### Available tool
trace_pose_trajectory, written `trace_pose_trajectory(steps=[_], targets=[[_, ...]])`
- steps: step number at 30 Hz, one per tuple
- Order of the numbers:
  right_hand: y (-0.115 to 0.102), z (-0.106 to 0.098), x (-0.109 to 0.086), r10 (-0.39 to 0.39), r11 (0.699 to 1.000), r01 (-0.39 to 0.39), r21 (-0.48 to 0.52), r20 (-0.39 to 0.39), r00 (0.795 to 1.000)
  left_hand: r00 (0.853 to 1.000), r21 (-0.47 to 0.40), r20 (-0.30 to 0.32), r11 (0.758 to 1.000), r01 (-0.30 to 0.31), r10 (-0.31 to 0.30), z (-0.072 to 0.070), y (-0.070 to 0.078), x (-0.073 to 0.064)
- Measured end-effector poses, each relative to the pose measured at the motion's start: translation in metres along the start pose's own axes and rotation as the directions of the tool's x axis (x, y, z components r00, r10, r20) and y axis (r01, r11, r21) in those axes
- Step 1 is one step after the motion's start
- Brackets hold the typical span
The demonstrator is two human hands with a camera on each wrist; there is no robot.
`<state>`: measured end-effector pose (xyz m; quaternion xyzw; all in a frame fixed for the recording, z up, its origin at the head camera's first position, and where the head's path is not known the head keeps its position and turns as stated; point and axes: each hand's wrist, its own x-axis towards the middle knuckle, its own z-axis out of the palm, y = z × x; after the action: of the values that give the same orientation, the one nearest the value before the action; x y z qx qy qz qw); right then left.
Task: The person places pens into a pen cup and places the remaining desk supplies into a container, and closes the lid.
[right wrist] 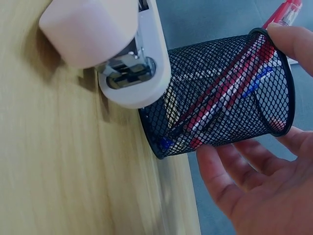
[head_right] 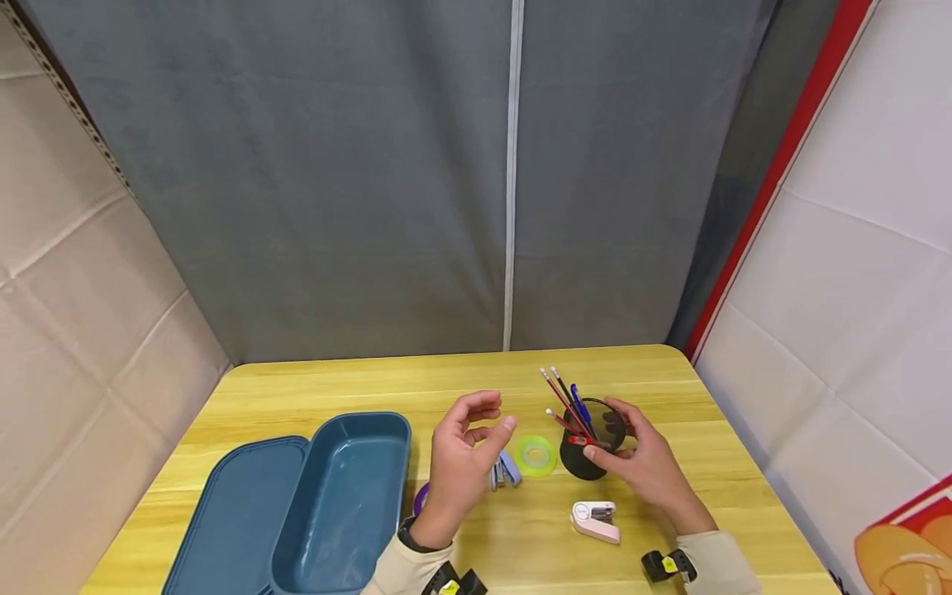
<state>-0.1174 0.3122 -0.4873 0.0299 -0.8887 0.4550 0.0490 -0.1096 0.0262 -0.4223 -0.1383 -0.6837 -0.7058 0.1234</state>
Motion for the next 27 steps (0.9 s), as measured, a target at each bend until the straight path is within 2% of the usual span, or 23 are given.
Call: trace_pose_trajectory(steps=[6, 14, 21, 27], targets=[[-0.002, -0.001, -0.002, 0.0, 1.0, 0.0, 0.0, -0.006, 1.0, 0.997, 0.018, 0.022, 0.997, 0.069, -0.069, -0.017, 0.003, -0.003], [-0.008, -0.011, -0.007, -0.002, 1.0, 0.002, -0.011, -0.042, 0.999, 0.994, 0.092, 0.024, 0.99, 0.104, -0.107, -0.045, 0.004, -0.009], [-0.018, -0.023, -0.011, -0.077, 0.997, 0.077, -0.004, -0.116, 0.99, 0.99, 0.177, 0.026, 0.976, 0.128, -0.135, -0.078, 0.004, -0.011], [-0.029, -0.023, -0.014, -0.14, 0.99, 0.143, 0.006, -0.151, 0.979, 0.991, 0.208, -0.008, 0.969, 0.133, -0.135, -0.103, 0.009, -0.013]])
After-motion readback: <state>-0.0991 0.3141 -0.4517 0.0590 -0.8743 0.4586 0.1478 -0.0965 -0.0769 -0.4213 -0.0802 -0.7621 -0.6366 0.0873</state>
